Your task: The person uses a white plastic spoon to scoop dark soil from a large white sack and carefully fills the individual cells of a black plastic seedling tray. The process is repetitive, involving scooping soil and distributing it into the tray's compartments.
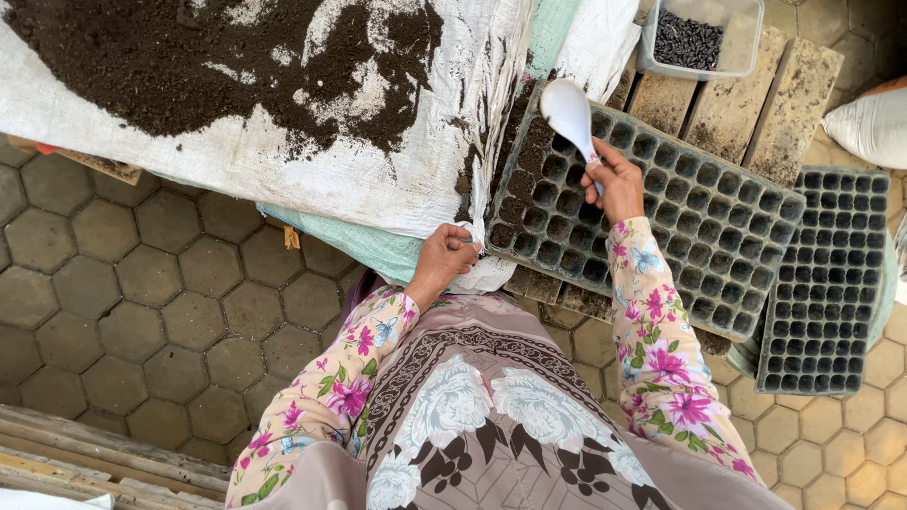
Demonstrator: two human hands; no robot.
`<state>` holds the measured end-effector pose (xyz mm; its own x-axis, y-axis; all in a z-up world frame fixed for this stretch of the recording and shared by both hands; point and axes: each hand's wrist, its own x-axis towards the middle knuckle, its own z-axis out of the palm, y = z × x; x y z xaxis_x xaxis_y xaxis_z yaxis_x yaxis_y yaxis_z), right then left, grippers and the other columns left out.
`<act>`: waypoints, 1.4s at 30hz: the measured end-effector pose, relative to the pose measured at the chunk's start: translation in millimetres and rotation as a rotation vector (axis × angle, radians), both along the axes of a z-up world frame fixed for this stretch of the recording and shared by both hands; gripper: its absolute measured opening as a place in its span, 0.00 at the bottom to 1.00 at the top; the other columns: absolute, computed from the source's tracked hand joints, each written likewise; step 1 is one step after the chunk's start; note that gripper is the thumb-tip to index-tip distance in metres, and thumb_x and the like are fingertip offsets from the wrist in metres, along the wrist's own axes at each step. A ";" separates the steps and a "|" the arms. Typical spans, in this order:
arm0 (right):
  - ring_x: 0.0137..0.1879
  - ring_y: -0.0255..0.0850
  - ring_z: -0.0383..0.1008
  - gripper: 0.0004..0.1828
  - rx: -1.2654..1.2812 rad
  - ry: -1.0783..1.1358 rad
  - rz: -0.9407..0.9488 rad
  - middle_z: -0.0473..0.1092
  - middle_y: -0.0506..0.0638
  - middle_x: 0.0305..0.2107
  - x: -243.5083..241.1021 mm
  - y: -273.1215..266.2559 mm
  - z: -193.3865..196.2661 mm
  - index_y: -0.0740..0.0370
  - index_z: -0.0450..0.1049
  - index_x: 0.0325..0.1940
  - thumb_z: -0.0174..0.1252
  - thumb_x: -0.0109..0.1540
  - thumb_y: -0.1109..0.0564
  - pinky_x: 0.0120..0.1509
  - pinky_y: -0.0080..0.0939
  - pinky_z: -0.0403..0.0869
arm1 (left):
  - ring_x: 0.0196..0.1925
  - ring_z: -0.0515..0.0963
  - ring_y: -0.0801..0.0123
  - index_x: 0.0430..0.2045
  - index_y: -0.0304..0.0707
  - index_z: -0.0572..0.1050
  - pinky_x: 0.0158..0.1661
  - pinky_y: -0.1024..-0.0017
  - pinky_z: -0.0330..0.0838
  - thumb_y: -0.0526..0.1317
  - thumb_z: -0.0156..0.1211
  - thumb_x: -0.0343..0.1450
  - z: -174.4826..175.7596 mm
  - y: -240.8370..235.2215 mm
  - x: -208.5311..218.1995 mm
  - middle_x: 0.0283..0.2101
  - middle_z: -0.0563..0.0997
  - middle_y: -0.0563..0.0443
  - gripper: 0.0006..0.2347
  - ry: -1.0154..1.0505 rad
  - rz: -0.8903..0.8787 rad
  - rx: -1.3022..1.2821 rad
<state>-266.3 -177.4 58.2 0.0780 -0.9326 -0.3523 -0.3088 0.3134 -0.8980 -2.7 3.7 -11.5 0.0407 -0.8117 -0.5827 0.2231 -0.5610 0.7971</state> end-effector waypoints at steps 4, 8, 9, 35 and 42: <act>0.18 0.28 0.63 0.26 0.033 -0.044 -0.068 0.71 0.45 0.22 2.5 5.6 2.1 0.62 0.68 0.71 0.50 0.66 0.63 0.19 0.29 0.60 | 0.32 0.82 0.74 0.43 0.31 0.71 0.29 0.77 0.77 0.37 0.67 0.68 0.3 -0.6 1.0 0.30 0.78 0.53 0.14 0.007 -0.014 -0.005; 0.19 0.28 0.61 0.25 0.020 -0.084 -0.127 0.69 0.45 0.23 9.5 15.8 7.1 0.66 0.67 0.71 0.50 0.68 0.61 0.20 0.30 0.59 | 0.32 0.82 0.74 0.43 0.31 0.72 0.29 0.77 0.76 0.37 0.67 0.69 -8.6 1.8 1.2 0.30 0.78 0.53 0.14 0.059 0.003 -0.012; 0.19 0.28 0.61 0.25 0.009 -0.094 -0.137 0.68 0.45 0.23 15.7 16.6 8.2 0.66 0.67 0.71 0.50 0.69 0.61 0.20 0.30 0.59 | 0.32 0.82 0.74 0.43 0.31 0.72 0.30 0.77 0.76 0.37 0.67 0.69 -11.8 2.6 1.3 0.30 0.78 0.52 0.14 0.079 0.017 -0.019; 0.31 0.42 0.73 0.15 -0.966 0.544 0.346 0.73 0.53 0.31 501.3 -246.6 -145.2 0.68 0.65 0.62 0.50 0.71 0.63 0.33 0.45 0.72 | 0.40 0.80 0.77 0.62 0.35 0.65 0.39 0.78 0.78 0.27 0.49 0.69 -34.9 34.6 148.5 0.55 0.78 0.44 0.24 0.521 -0.073 -0.111; 0.24 0.34 0.68 0.23 -0.060 0.055 0.212 0.72 0.50 0.28 576.2 -248.7 -125.0 0.66 0.62 0.69 0.45 0.69 0.64 0.24 0.35 0.67 | 0.35 0.77 0.78 0.66 0.38 0.64 0.38 0.80 0.76 0.29 0.51 0.69 -43.0 24.5 154.6 0.63 0.67 0.37 0.26 0.526 -0.160 0.019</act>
